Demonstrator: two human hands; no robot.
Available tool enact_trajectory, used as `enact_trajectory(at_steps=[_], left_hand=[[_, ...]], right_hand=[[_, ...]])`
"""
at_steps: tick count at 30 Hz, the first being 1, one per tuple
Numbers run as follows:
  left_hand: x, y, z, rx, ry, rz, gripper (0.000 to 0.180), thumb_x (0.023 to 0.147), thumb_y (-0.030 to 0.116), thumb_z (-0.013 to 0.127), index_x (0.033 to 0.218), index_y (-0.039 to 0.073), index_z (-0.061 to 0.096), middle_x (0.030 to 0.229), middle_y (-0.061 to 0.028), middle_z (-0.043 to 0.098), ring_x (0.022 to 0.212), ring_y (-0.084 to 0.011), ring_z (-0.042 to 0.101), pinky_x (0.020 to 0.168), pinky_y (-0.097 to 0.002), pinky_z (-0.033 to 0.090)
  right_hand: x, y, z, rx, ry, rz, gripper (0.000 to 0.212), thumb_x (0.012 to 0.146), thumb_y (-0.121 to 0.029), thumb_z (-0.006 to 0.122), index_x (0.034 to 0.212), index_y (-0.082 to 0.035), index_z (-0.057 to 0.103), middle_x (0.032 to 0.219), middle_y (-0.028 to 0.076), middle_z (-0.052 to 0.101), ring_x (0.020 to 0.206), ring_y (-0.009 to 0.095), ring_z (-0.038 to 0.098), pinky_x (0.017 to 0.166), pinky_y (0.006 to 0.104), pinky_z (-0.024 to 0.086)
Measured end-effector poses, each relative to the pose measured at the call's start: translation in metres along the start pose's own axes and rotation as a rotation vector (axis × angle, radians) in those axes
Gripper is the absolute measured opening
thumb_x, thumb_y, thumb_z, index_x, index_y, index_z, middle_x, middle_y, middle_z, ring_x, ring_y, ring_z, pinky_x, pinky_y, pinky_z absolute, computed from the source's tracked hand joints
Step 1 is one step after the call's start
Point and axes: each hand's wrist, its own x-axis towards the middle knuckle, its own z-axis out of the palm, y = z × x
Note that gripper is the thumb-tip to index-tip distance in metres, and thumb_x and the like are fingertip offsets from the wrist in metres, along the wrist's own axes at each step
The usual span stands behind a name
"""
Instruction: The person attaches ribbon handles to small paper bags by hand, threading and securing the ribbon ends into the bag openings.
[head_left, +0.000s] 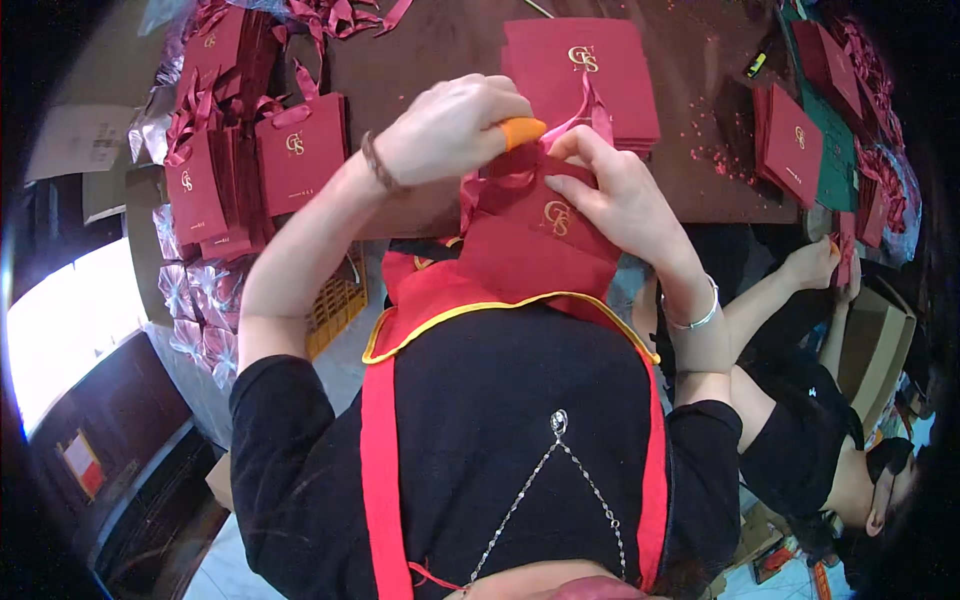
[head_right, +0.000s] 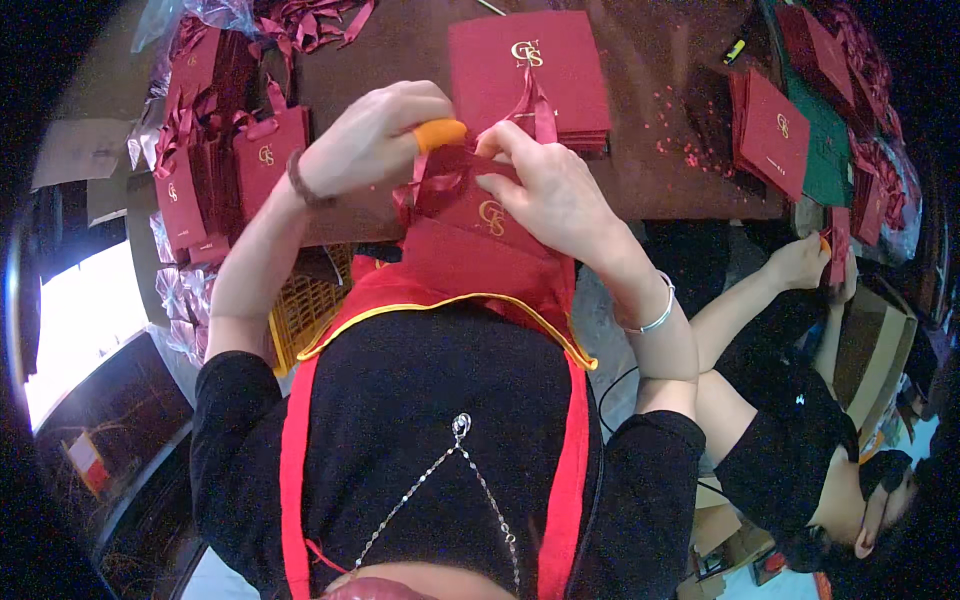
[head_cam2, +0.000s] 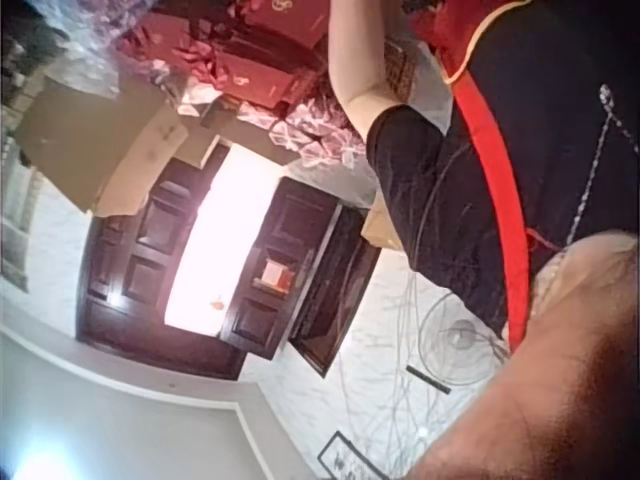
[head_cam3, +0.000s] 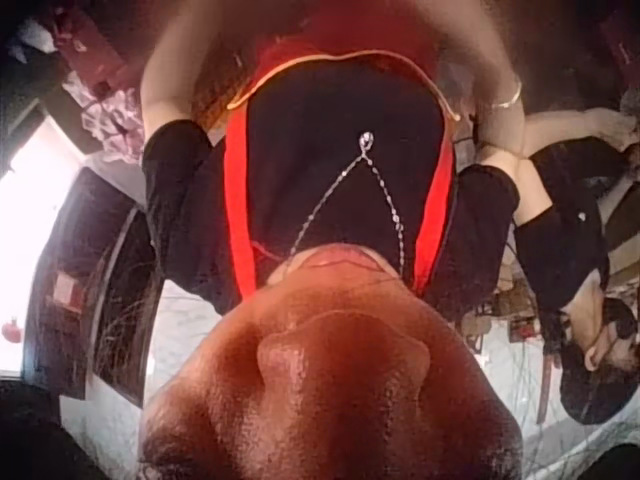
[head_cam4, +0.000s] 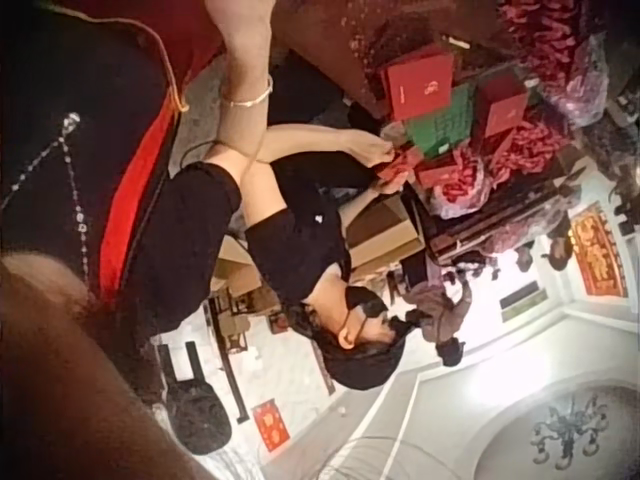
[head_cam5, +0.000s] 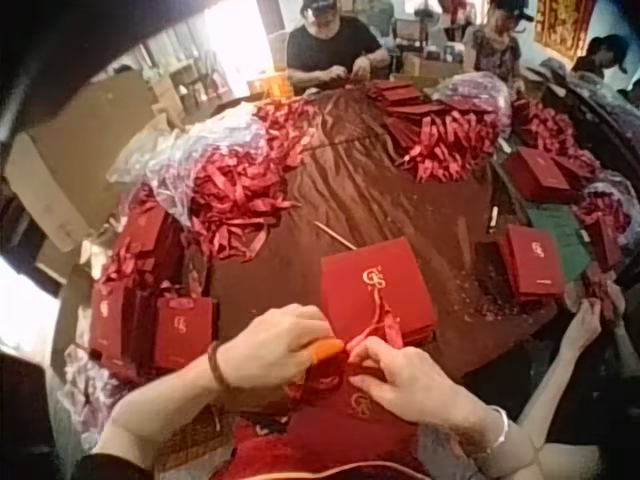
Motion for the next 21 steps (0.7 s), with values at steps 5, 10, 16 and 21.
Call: enact_trajectory(at_steps=[5, 10, 16, 21], left_hand=[[0.014, -0.021, 0.001, -0.457, -0.142, 0.07, 0.023, 0.087, 0.02, 0.053, 0.093, 0.001, 0.064, 0.086, -0.0078, 0.063, 0.083, -0.019, 0.06, 0.079, -0.0289, 0.044], [0.027, -0.025, -0.004, -0.559, -0.441, -0.214, 0.028, 0.086, 0.026, 0.053, 0.09, 0.001, 0.065, 0.083, -0.0033, 0.065, 0.078, -0.0096, 0.056, 0.071, -0.0238, 0.043], [0.031, -0.031, 0.0, -0.606, -0.5, -0.182, 0.03, 0.084, 0.027, 0.052, 0.091, 0.001, 0.066, 0.082, -0.0005, 0.065, 0.078, -0.0077, 0.054, 0.071, -0.023, 0.04], [0.032, -0.039, 0.0, -0.624, -0.559, -0.227, 0.029, 0.083, 0.027, 0.053, 0.092, 0.004, 0.067, 0.079, 0.0036, 0.062, 0.066, -0.0042, 0.046, 0.056, -0.0213, 0.035]], right_hand=[[-0.003, -0.013, -0.002, -0.282, 0.031, -0.078, 0.02, 0.079, -0.016, 0.062, 0.096, -0.008, 0.056, 0.078, 0.01, 0.064, 0.075, 0.027, 0.063, 0.065, 0.0403, 0.045], [-0.005, -0.02, 0.003, -0.367, 0.091, -0.09, 0.026, 0.076, -0.027, 0.066, 0.097, -0.012, 0.059, 0.073, 0.007, 0.063, 0.073, 0.023, 0.061, 0.068, 0.0376, 0.04], [-0.002, -0.031, 0.014, -0.451, 0.218, -0.091, 0.029, 0.072, -0.034, 0.071, 0.083, -0.009, 0.061, 0.074, 0.002, 0.063, 0.071, 0.02, 0.06, 0.072, 0.0334, 0.038], [-0.002, -0.031, 0.02, -0.494, 0.243, -0.103, 0.028, 0.073, -0.036, 0.068, 0.083, -0.011, 0.059, 0.074, 0.0, 0.063, 0.068, 0.019, 0.059, 0.068, 0.037, 0.035]])
